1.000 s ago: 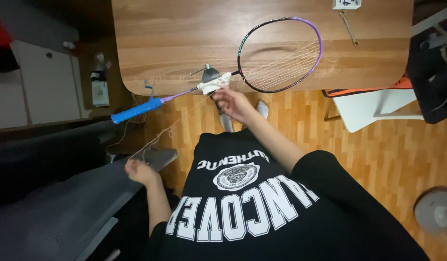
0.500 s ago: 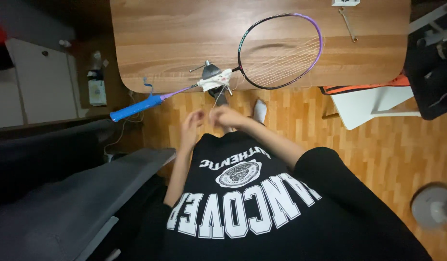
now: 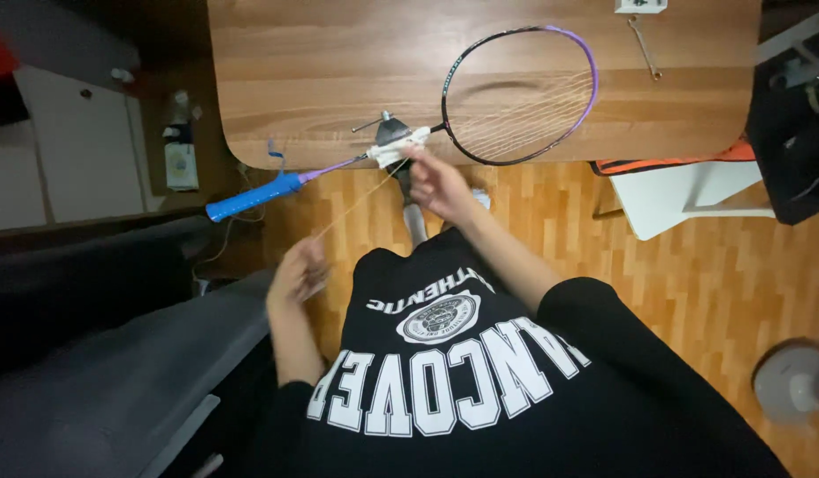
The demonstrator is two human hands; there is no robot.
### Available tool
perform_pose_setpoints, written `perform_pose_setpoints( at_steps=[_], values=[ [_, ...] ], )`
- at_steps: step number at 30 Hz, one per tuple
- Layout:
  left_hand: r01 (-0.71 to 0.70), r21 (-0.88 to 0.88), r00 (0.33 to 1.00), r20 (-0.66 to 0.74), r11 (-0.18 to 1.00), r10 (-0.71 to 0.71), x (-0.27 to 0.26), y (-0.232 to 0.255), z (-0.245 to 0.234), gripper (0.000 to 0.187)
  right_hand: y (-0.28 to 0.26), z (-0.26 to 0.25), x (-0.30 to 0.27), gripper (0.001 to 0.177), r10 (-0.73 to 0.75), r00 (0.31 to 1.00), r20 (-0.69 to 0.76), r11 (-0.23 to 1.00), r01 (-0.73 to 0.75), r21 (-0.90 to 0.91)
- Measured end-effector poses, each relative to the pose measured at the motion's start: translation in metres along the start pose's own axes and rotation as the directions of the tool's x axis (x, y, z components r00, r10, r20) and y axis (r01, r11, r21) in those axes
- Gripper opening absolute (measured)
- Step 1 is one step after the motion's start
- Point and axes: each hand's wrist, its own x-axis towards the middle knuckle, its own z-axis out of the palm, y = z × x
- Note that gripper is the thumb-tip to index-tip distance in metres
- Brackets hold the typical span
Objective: Threading string through the grommets of a badminton racket frame held in a clamp.
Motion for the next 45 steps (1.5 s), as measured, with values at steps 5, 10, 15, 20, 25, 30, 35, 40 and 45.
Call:
perform_pose_setpoints(
  at_steps=[5, 10, 15, 20, 25, 30, 35, 40, 45],
  values=[
    [0.182, 0.369, 0.868, -0.496, 0.911, 0.027, -0.077, -0.034, -0.124, 0.021, 0.021, -0.026, 0.02, 0.019, -0.022, 1.0, -0.012, 0.999, 0.022, 0.023],
    [0.726, 0.688, 0.671, -0.708, -0.001, -0.22, -0.006, -0.043, -0.096, 0.036, 0.087, 0.019, 0.017, 0.032, 0.226, 0.974, -0.024, 0.788, -0.197, -0.583],
    [-0.147, 0.658, 0.945, -0.128, 0.738, 0.302, 0.104, -0.068, 0.0, 0.039, 0.098, -0.004, 0.027, 0.031, 0.185, 0.948, 0.259, 0.596, 0.101, -0.797],
    [0.045, 0.734, 0.944, -0.254, 0.678, 0.212, 0.152, 0.0, 0.119, 0.043, 0.134, -0.052, 0.035, 0.011, 0.152, 0.966, 0.208, 0.501, 0.106, -0.859],
    [0.317, 0.879, 0.913, -0.384, 0.356, 0.135, 0.146, 0.014, 0.113, 0.045, 0.104, -0.017, 0.019, 0.019, 0.221, 0.95, 0.219, 0.464, 0.096, -0.881],
    [0.217, 0.427, 0.872, -0.488, 0.878, 0.022, 0.131, -0.015, 0.023, 0.039, 0.085, -0.002, 0.013, 0.027, 0.261, 0.916, 0.304, 0.242, 0.242, -0.94],
    [0.801, 0.597, 0.561, -0.768, 0.029, 0.31, 0.067, 0.0, -0.051, 0.052, 0.075, -0.001, 0.011, 0.03, 0.279, 0.904, 0.323, 0.324, 0.228, -0.918],
    [0.671, 0.712, 0.614, -0.689, 0.206, 0.385, 0.064, -0.009, -0.034, 0.044, 0.064, 0.013, 0.002, 0.027, 0.282, 0.897, 0.341, 0.371, 0.226, -0.901],
    [0.151, 0.307, 0.974, -0.208, 0.94, -0.088, 0.138, -0.004, 0.076, 0.042, 0.083, -0.017, 0.024, 0.025, 0.373, 0.813, 0.446, 0.406, 0.289, -0.867]
  ],
)
